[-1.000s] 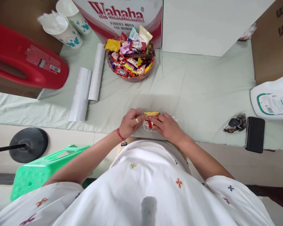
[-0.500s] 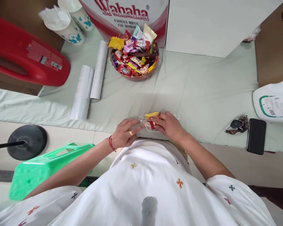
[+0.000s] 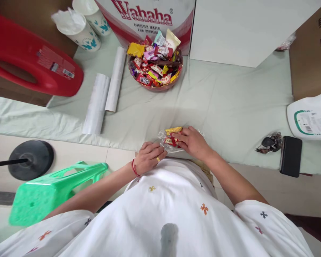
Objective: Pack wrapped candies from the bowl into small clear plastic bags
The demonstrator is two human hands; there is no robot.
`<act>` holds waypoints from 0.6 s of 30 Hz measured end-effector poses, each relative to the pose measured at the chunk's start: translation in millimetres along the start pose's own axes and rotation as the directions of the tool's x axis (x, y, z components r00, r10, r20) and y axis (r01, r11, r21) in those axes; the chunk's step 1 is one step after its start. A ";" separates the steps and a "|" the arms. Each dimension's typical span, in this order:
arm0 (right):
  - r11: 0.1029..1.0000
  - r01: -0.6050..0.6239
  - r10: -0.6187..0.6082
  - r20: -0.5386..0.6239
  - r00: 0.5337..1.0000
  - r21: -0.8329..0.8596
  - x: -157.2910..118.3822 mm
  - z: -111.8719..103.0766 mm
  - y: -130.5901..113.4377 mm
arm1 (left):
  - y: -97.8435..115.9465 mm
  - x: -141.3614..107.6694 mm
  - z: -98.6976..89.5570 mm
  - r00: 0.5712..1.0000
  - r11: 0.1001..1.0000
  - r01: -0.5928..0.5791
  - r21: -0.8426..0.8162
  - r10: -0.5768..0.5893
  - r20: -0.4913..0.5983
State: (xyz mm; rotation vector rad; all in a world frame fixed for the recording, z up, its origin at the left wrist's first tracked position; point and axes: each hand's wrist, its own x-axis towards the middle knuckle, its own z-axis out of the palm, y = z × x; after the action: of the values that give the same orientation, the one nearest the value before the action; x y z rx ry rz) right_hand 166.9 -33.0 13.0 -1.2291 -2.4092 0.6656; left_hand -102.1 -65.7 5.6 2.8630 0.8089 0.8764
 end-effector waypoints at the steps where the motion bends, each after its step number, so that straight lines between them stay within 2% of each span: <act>1: 1.000 -0.003 0.003 0.003 1.000 -0.005 0.1 0.2 0.1 | 4.2 1.5 -2.3 0.999 1.000 -0.015 0.007 0.015 -0.040; 3: 1.000 -0.009 0.009 0.008 1.000 -0.011 0.1 0.1 0.3 | 12.5 6.0 -5.8 0.997 0.999 -0.043 -0.004 0.043 -0.059; 6: 1.000 -0.010 0.010 0.014 1.000 -0.008 0.2 -1.0 0.3 | 17.7 15.4 -7.2 0.999 0.998 -0.044 -0.047 0.044 -0.006; 8: 1.000 -0.009 0.009 0.020 1.000 -0.002 0.9 -2.2 -0.4 | 12.5 24.4 -5.0 1.000 0.998 0.025 -0.055 -0.024 0.011; 13: 0.998 -0.012 0.010 0.040 0.999 0.062 7.3 -4.7 -3.0 | -16.6 55.3 15.5 0.970 0.970 0.228 -0.085 -0.234 -0.066; 15: 0.993 -0.008 0.002 0.054 0.999 0.121 10.9 -6.0 -1.5 | -22.2 64.5 27.7 0.949 0.939 0.305 -0.157 -0.314 -0.037; 18: 0.966 -0.022 0.000 0.085 0.996 0.258 14.9 -12.0 5.3 | -18.6 69.5 44.3 0.895 0.865 0.442 -0.239 -0.442 0.055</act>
State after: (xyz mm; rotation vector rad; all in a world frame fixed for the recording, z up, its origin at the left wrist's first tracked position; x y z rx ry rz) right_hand 168.1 -15.1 21.5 -1.1260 -2.2921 1.0184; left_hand -38.4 -10.5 0.5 2.3192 1.1977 0.8434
